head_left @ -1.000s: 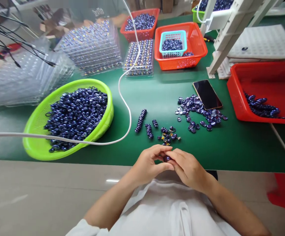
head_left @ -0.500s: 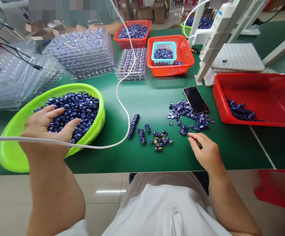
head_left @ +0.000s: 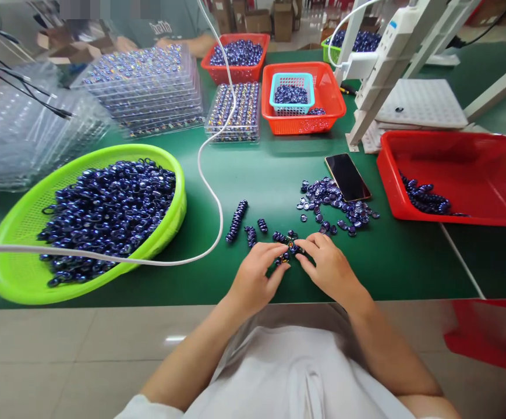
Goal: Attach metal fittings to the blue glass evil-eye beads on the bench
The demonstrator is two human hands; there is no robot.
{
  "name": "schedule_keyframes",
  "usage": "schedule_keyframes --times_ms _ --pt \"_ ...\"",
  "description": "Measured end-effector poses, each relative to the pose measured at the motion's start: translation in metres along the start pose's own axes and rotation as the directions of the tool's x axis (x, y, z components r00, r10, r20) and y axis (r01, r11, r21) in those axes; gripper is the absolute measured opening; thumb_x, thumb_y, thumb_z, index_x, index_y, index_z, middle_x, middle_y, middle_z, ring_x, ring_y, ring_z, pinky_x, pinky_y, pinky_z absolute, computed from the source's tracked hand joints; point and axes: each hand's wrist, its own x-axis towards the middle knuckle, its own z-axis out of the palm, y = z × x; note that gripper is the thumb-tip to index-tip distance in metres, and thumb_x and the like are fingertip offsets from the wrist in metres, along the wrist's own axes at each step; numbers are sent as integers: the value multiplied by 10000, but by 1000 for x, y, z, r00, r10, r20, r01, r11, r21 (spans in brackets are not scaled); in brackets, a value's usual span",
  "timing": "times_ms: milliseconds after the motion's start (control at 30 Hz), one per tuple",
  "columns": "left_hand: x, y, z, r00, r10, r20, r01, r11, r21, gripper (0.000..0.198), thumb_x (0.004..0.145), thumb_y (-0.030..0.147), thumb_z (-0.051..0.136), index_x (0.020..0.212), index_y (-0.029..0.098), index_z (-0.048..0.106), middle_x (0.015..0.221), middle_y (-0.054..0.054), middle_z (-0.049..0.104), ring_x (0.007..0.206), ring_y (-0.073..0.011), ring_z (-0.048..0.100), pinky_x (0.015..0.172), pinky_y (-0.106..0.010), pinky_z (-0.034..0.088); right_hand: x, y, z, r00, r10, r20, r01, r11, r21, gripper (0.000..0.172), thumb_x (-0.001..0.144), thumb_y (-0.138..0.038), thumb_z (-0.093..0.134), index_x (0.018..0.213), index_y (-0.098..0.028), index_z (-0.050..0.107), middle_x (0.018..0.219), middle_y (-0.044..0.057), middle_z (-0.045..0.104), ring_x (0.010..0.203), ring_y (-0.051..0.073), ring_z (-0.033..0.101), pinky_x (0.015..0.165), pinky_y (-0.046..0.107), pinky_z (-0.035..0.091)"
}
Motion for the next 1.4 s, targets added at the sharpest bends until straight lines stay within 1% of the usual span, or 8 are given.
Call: schedule_keyframes --times_ms 267,500,700,900,1000,1133,1267,1400 --pt "1 -4 15 991 107 80 -120 974 191 294 900 101 577 1160 185 685 1164 -142 689 1020 -271 567 871 -443 539 -13 -4 0 998 56 -2 -56 991 120 107 899 -108 544 952 -195 577 875 51 618 832 220 576 744 360 485" --pt "6 0 23 987 149 68 -161 958 236 269 891 166 634 1156 147 678 1129 -144 703 1008 -286 547 867 -469 537 -21 -9 -5 980 143 -135 -90 937 338 121 860 -122 596 921 -222 564 920 37 627 903 218 562 833 377 462" --pt "7 13 18 999 39 -29 -43 988 -151 323 903 158 637 1226 169 635 1058 -121 715 973 -229 625 852 -392 543 -28 -9 -15 957 289 -27 -191 697 692 84 904 -200 609 958 -264 613 964 15 624 871 180 568 781 329 462" --pt "5 22 9 956 -248 157 293 789 -540 157 874 222 699 1012 161 744 887 -72 733 815 -169 651 794 -304 520 -36 -15 -16 972 228 64 -174 505 846 109 912 -196 592 983 -273 620 954 20 598 891 181 568 810 334 490" --pt "4 23 6 906 -331 265 421 642 -641 153 845 237 732 975 160 757 900 -69 738 845 -171 659 796 -286 517 -40 -17 -20 981 192 41 -144 565 813 275 884 -139 566 1112 -288 598 1060 38 599 970 193 581 835 341 508" --pt "3 27 4 831 -342 438 554 438 -708 131 817 237 758 912 147 765 850 -49 735 815 -157 658 782 -267 516 -41 -22 -29 1000 -20 -12 23 761 648 535 841 -109 630 1327 -316 545 1318 76 540 1163 235 560 923 382 513" --pt "2 29 4 770 -331 546 632 272 -726 118 797 251 776 838 142 763 779 -26 725 744 -138 654 726 -248 531 -39 -22 -28 980 -150 -134 196 864 465 488 878 -111 647 1319 -311 583 1268 93 587 1132 233 602 900 398 537" --pt "0 28 5 758 -396 518 634 259 -729 125 780 240 790 877 162 790 820 -33 765 762 -136 677 757 -243 544 -42 -19 -19 951 -133 -278 240 886 396 460 855 -61 670 1256 -281 616 1130 88 660 1015 219 649 838 393 562"
